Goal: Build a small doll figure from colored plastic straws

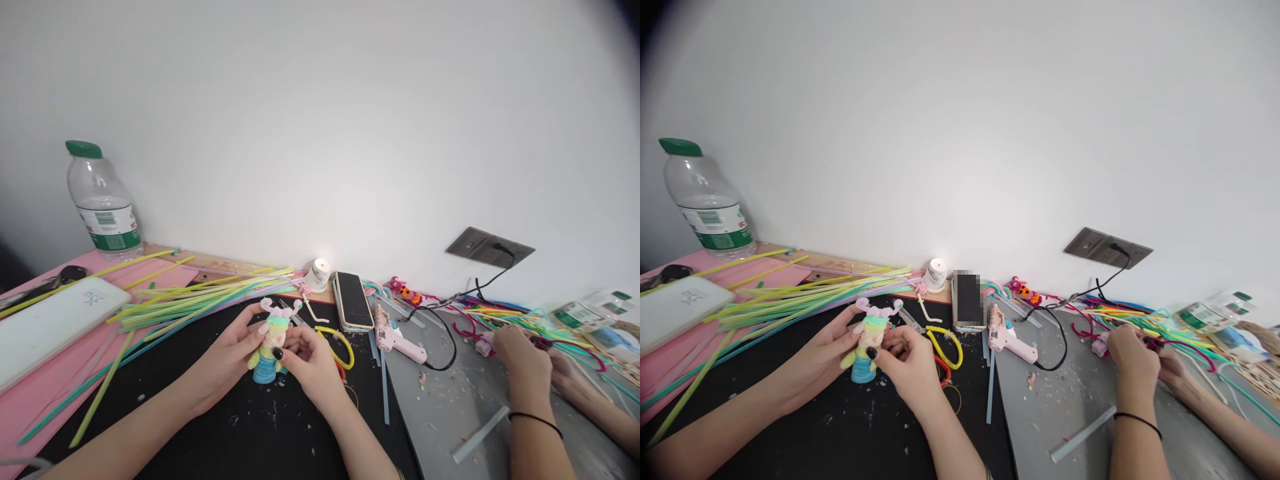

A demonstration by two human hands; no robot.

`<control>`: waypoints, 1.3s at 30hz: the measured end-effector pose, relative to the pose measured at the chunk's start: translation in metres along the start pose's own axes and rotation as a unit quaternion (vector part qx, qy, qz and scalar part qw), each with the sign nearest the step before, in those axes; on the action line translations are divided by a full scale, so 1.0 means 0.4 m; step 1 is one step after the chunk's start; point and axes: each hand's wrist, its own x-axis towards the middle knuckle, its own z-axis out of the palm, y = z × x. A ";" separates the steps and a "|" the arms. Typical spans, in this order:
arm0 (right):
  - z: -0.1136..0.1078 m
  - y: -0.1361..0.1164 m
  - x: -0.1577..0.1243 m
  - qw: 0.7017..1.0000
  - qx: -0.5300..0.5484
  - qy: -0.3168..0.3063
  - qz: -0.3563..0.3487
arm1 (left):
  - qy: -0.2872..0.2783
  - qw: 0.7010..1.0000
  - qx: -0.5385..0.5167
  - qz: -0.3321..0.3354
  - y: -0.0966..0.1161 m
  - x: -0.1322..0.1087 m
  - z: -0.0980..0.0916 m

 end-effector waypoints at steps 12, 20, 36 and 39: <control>0.015 -0.004 0.001 0.999 0.053 0.000 -0.007 | 0.001 0.995 0.100 0.000 0.002 0.002 0.003; -0.005 -0.018 0.003 0.994 0.097 0.029 0.037 | 0.029 0.991 0.125 0.026 -0.001 0.012 -0.006; -0.020 0.015 0.019 0.995 0.020 0.094 -0.002 | -0.028 0.979 0.199 0.043 -0.016 0.027 -0.019; -0.030 0.019 0.026 0.992 0.013 0.124 -0.008 | 0.024 0.977 0.203 0.055 -0.002 0.036 -0.017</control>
